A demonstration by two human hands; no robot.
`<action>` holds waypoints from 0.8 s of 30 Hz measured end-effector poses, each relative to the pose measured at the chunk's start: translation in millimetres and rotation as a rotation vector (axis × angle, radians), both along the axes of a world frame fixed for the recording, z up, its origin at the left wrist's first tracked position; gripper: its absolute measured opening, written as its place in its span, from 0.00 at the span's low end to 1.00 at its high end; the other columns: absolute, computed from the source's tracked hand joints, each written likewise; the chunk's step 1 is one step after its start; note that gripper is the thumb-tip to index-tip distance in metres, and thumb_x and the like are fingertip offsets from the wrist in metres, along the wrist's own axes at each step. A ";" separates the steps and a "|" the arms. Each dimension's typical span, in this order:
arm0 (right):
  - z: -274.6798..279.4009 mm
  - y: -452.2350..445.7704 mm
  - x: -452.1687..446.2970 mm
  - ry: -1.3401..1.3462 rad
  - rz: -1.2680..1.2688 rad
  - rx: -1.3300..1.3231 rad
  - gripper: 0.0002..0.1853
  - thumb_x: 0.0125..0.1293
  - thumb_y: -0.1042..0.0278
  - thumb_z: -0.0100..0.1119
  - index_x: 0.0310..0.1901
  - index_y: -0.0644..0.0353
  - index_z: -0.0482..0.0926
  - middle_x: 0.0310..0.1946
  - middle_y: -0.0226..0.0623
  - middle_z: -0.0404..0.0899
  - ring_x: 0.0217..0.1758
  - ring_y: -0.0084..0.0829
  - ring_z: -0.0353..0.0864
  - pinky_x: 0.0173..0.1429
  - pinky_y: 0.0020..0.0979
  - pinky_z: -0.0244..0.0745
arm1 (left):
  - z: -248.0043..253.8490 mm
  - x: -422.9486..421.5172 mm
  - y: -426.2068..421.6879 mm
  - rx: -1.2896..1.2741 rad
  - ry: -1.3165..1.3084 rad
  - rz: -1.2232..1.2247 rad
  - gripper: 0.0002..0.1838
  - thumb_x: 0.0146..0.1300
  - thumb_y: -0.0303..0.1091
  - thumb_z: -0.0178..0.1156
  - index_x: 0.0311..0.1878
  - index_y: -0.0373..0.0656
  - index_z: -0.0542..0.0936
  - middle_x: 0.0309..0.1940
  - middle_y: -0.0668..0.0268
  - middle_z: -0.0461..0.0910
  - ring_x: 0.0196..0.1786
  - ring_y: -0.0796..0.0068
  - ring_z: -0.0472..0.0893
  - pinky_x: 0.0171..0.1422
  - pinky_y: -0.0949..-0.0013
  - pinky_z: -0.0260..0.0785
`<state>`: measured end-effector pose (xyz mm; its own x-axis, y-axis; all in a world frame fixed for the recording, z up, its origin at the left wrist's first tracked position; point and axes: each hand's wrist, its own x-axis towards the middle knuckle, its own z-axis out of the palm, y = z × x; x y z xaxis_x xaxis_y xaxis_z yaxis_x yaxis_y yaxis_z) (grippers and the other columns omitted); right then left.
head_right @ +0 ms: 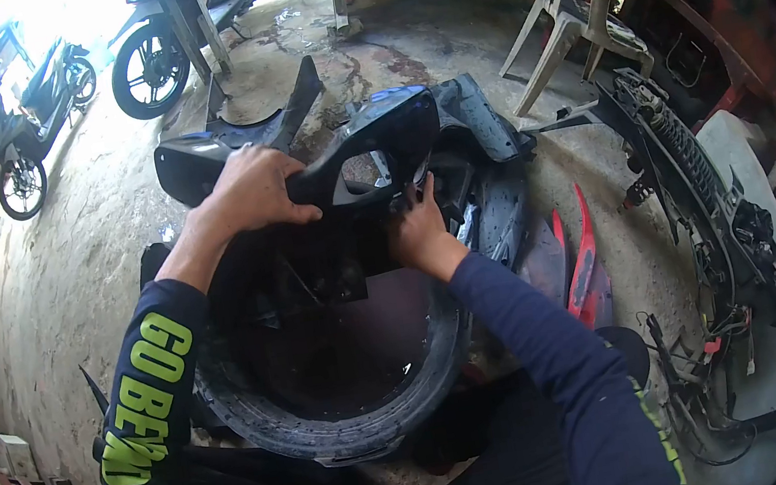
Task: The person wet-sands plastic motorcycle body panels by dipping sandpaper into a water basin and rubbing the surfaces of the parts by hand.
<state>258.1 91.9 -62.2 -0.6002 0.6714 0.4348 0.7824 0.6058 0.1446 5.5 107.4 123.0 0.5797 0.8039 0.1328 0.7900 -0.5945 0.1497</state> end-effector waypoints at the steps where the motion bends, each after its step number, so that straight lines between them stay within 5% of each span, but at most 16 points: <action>1: -5.5 3.9 0.3 0.000 -0.001 0.003 0.17 0.54 0.62 0.54 0.39 0.64 0.84 0.45 0.51 0.80 0.63 0.57 0.69 0.65 0.78 0.49 | -0.2 1.2 -4.2 -0.009 0.026 0.000 0.27 0.39 0.56 0.73 0.36 0.44 0.86 0.26 0.56 0.83 0.36 0.51 0.83 0.44 0.55 0.74; 4: -12.4 13.3 -4.8 -0.128 -0.135 0.170 0.17 0.54 0.62 0.54 0.40 0.64 0.83 0.46 0.47 0.81 0.61 0.60 0.70 0.64 0.78 0.51 | 3.9 1.8 -4.9 -0.009 0.059 -0.004 0.26 0.40 0.55 0.73 0.36 0.44 0.86 0.26 0.57 0.83 0.36 0.52 0.83 0.44 0.56 0.74; 10: -9.5 1.9 2.5 -0.004 0.006 0.064 0.20 0.53 0.60 0.55 0.42 0.65 0.83 0.46 0.52 0.80 0.59 0.62 0.71 0.63 0.77 0.54 | 1.3 5.1 -6.5 -0.010 0.038 0.009 0.25 0.40 0.55 0.73 0.34 0.44 0.86 0.26 0.58 0.84 0.36 0.53 0.83 0.43 0.56 0.74; 17: -18.4 2.8 -7.6 -0.069 -0.051 0.024 0.21 0.54 0.59 0.54 0.44 0.66 0.83 0.49 0.56 0.79 0.62 0.65 0.69 0.64 0.76 0.53 | 2.0 2.9 -10.2 -0.013 0.055 -0.014 0.23 0.41 0.55 0.73 0.33 0.46 0.86 0.27 0.62 0.84 0.37 0.55 0.83 0.43 0.56 0.74; 19: -12.6 20.7 -8.8 -0.261 -0.223 -0.080 0.21 0.56 0.59 0.53 0.45 0.66 0.83 0.52 0.56 0.78 0.64 0.66 0.68 0.65 0.75 0.51 | -1.2 2.3 -7.5 -0.003 0.017 -0.030 0.23 0.42 0.55 0.73 0.33 0.46 0.86 0.27 0.62 0.84 0.37 0.56 0.84 0.43 0.57 0.74; 24: -8.2 -1.0 -13.8 -0.136 -0.129 -0.124 0.20 0.60 0.60 0.51 0.48 0.62 0.83 0.56 0.56 0.76 0.67 0.57 0.67 0.70 0.65 0.53 | -3.3 2.4 -3.2 0.012 0.038 0.006 0.23 0.42 0.56 0.73 0.32 0.45 0.86 0.27 0.62 0.84 0.37 0.56 0.84 0.42 0.57 0.74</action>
<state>244.3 90.9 -70.4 -0.5533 0.7897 0.2649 0.8329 0.5217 0.1844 7.8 104.1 119.7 0.5794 0.8061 0.1208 0.7988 -0.5910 0.1123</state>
